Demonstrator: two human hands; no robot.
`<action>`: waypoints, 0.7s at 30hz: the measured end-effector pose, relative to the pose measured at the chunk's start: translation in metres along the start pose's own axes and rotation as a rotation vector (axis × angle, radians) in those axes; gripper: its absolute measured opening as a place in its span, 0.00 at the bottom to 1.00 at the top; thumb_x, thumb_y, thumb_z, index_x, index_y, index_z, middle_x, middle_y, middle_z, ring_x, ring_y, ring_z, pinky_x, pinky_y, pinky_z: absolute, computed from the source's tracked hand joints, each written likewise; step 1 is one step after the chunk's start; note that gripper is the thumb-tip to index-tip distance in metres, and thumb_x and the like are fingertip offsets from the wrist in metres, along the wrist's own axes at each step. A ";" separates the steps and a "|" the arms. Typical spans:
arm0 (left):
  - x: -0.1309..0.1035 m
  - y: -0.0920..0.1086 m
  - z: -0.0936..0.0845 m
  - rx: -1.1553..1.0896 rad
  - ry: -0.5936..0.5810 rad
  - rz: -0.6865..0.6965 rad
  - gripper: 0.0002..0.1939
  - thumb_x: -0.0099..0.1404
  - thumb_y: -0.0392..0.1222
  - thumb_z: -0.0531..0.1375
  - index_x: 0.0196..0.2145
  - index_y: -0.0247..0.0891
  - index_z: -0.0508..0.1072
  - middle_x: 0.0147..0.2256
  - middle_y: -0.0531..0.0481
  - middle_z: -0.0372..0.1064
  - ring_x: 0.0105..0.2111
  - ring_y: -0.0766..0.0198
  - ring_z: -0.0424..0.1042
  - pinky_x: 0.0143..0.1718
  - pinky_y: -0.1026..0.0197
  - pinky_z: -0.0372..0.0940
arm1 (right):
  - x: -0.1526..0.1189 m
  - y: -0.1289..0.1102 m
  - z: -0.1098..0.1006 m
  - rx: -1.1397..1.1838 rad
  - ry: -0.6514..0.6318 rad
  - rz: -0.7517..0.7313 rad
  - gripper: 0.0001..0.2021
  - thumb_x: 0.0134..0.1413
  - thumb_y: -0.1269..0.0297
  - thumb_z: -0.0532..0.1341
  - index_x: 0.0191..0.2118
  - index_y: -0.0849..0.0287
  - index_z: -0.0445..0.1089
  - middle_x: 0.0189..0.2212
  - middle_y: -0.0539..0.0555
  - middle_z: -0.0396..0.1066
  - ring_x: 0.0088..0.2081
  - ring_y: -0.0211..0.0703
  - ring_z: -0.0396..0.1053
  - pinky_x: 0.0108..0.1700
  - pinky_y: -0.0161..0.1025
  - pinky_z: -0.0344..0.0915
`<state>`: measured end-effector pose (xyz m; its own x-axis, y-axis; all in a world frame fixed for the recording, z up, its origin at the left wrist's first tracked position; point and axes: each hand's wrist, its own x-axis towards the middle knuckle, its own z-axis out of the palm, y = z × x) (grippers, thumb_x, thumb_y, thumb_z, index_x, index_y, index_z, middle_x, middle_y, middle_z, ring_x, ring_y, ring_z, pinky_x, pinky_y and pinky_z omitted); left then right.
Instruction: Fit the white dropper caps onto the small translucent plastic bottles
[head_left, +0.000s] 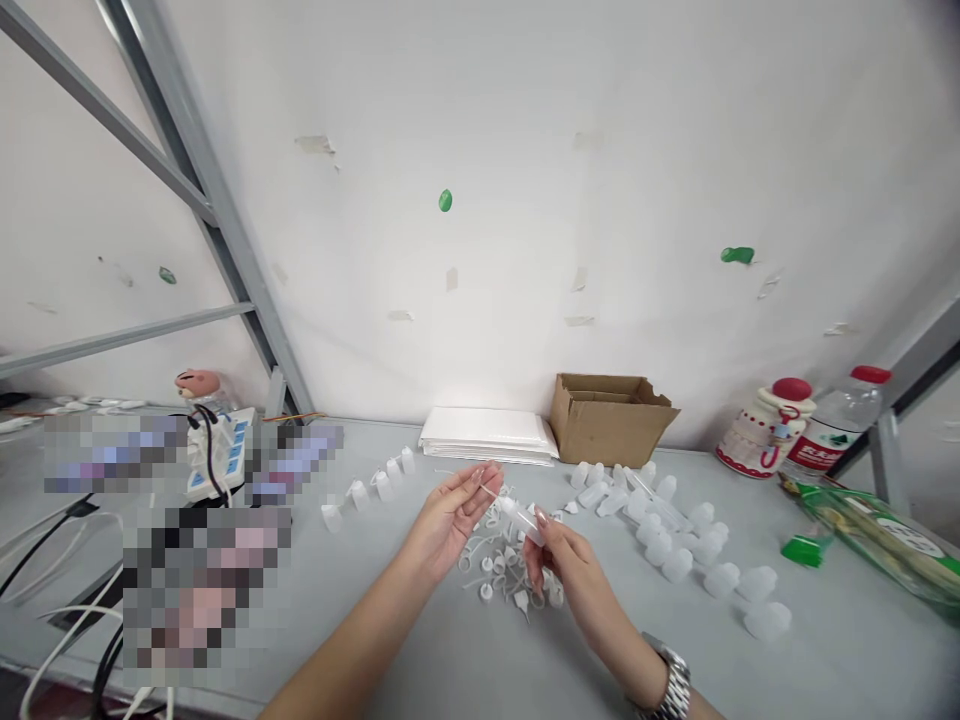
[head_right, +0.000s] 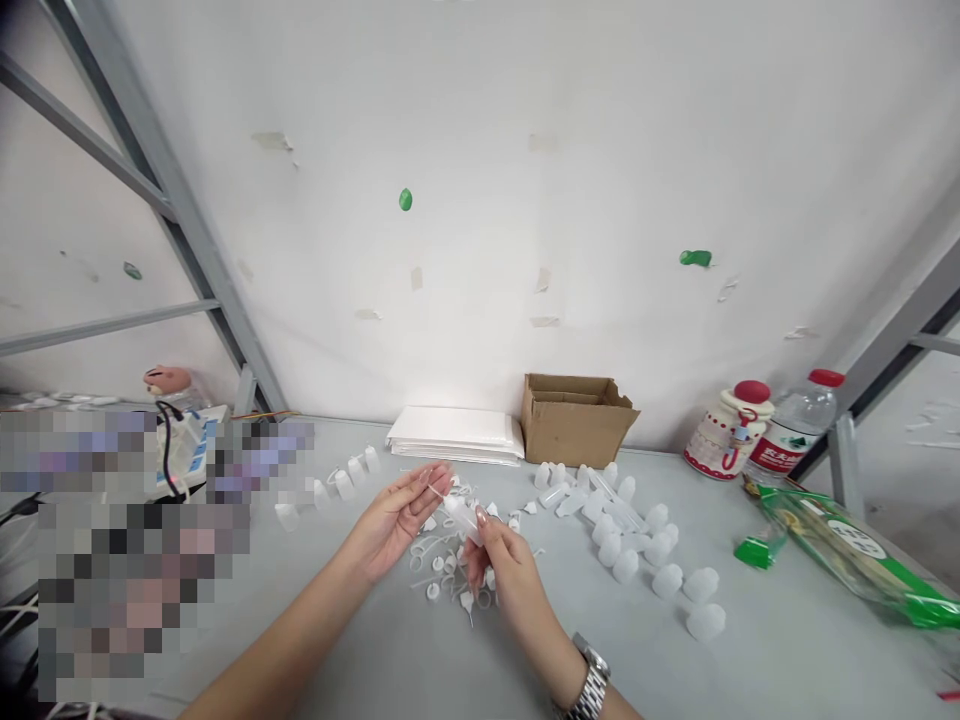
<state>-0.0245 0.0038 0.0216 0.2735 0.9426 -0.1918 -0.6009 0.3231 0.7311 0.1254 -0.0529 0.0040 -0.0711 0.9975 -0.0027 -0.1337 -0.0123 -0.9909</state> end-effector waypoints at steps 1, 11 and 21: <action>-0.001 0.000 0.001 0.002 -0.010 -0.013 0.10 0.56 0.34 0.60 0.38 0.33 0.72 0.45 0.43 0.70 0.45 0.60 0.69 0.48 0.64 0.63 | -0.001 0.001 0.000 -0.034 0.013 -0.025 0.25 0.50 0.41 0.52 0.19 0.59 0.63 0.13 0.49 0.61 0.17 0.37 0.58 0.23 0.35 0.55; -0.006 0.000 0.003 0.032 -0.124 0.023 0.11 0.56 0.36 0.61 0.39 0.33 0.72 0.44 0.43 0.70 0.47 0.60 0.68 0.50 0.62 0.61 | -0.008 0.005 -0.003 -0.194 0.076 -0.152 0.23 0.55 0.45 0.49 0.21 0.58 0.62 0.17 0.49 0.60 0.22 0.39 0.59 0.26 0.35 0.56; -0.006 -0.005 -0.001 -0.106 -0.181 0.007 0.11 0.53 0.35 0.64 0.36 0.35 0.74 0.37 0.48 0.74 0.41 0.63 0.71 0.46 0.66 0.63 | -0.018 0.003 -0.002 -0.287 0.059 -0.257 0.22 0.57 0.48 0.47 0.22 0.58 0.61 0.19 0.50 0.60 0.23 0.39 0.59 0.27 0.35 0.56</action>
<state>-0.0240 -0.0033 0.0180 0.3936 0.9173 -0.0594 -0.6766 0.3329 0.6568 0.1281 -0.0704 0.0005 -0.0129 0.9680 0.2508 0.1426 0.2500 -0.9577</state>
